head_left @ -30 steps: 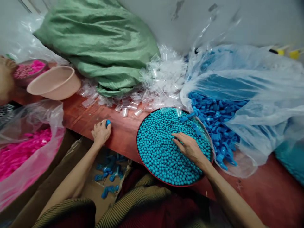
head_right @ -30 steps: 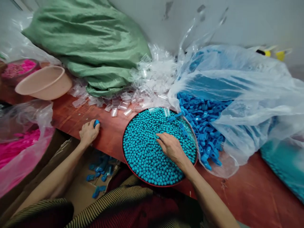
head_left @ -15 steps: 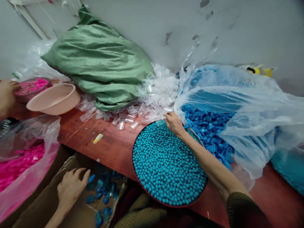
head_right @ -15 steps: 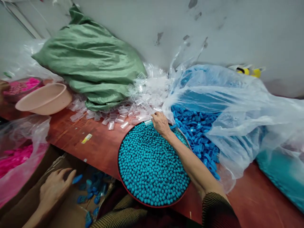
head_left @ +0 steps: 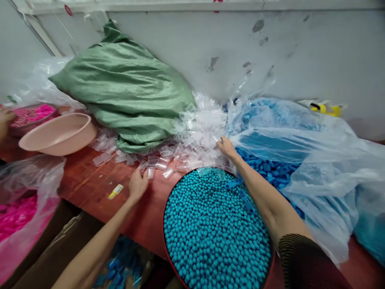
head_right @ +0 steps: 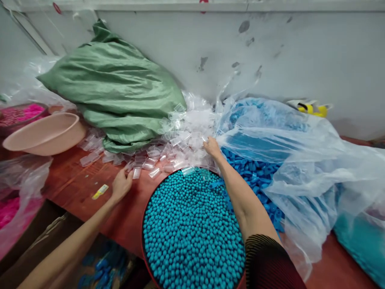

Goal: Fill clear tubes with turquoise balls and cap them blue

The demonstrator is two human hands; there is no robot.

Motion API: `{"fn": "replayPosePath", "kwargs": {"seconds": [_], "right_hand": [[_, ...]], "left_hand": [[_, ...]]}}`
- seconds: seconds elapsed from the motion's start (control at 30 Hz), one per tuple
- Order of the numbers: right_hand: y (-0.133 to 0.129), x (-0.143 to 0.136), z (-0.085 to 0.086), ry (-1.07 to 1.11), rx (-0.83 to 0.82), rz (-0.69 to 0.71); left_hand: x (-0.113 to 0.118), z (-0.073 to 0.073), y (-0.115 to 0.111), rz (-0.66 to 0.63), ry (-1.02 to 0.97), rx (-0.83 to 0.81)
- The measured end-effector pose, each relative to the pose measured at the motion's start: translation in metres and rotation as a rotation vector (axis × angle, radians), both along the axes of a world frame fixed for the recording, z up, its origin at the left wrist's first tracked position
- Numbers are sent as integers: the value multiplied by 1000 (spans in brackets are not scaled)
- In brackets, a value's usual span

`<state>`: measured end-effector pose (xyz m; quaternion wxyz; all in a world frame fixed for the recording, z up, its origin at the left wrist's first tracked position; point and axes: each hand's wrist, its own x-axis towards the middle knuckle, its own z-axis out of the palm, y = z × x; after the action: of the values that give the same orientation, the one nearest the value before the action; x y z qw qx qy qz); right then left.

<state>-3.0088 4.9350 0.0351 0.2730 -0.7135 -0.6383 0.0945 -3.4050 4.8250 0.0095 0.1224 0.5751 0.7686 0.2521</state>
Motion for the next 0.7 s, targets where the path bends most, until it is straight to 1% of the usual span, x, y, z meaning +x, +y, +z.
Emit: {"fn": "replayPosePath", "kwargs": {"seconds": [0.07, 0.17, 0.3, 0.37, 0.43, 0.5, 0.57, 0.63, 0.7], "right_hand": [[7, 3, -6, 10, -10, 3], [13, 1, -12, 15, 5, 12], [17, -5, -18, 107, 57, 96], [17, -9, -18, 171, 24, 147], [13, -13, -16, 211, -22, 187], [6, -16, -12, 246, -64, 241], [-3, -17, -6, 262, -94, 307], [-14, -18, 0, 253, -94, 361], [-24, -19, 5, 214, -53, 370]], "left_hand": [[24, -3, 18, -63, -157, 50], [59, -7, 47, -97, -405, 104], [97, -14, 90, -146, -536, 105], [114, -14, 107, -194, -590, 88], [129, -10, 120, -248, -633, 71], [141, -2, 125, -327, -665, 46], [148, 10, 123, -441, -662, 42], [152, 22, 115, -551, -615, 74], [155, 31, 103, -625, -542, 116]]}}
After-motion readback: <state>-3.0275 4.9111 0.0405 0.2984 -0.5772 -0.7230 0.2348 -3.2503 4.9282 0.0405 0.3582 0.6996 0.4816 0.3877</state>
